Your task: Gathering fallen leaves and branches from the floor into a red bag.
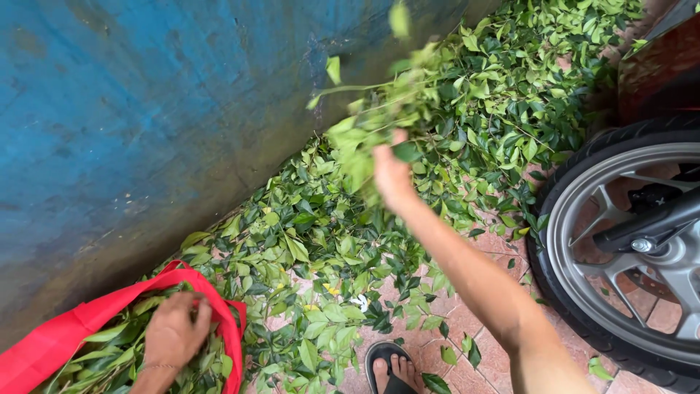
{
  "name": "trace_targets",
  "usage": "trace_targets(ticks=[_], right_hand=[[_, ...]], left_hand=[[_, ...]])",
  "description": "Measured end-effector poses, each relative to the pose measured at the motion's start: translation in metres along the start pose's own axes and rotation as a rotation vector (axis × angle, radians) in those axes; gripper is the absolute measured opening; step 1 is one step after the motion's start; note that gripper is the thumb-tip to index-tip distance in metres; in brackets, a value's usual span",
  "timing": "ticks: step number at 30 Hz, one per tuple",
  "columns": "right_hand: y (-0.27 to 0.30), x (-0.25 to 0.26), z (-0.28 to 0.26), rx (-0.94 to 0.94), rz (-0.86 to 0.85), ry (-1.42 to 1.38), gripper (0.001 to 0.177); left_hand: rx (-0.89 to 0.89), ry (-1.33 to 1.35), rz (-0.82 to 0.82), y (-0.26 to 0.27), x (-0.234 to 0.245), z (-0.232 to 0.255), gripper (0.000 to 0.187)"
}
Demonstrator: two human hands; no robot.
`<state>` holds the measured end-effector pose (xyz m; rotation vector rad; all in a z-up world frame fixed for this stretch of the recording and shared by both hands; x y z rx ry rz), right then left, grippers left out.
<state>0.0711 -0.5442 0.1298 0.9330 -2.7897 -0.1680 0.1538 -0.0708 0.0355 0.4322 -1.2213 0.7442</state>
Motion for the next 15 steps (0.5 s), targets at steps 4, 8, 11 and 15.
trace_targets(ticks=[4, 8, 11, 15], right_hand=[[0.082, -0.079, 0.002, 0.159, -0.142, 0.046, 0.021], [0.166, -0.155, -0.019, 0.302, -0.59, 0.086, 0.019], [0.221, -0.225, 0.009, 0.133, -0.943, -0.278, 0.016], [0.28, -0.253, -0.018, 0.383, -0.949, -0.345, 0.044]], left_hand=[[0.086, 0.103, 0.143, -0.001, 0.027, -0.037, 0.024], [0.11, -0.248, 0.353, 0.015, 0.096, -0.068, 0.018], [0.211, -0.607, 0.313, 0.036, 0.145, -0.075, 0.027], [0.6, -0.738, -0.324, 0.111, 0.068, -0.304, 0.065]])
Point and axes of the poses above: each hand's wrist, its own y-axis away from the middle knuckle, its own x-axis out of the back of the hand, z = x × y, the point moved 3 cm from there along -y, towards the middle knuckle, and after that the axes turned 8 degrees about -x, right-handed, at the moved point
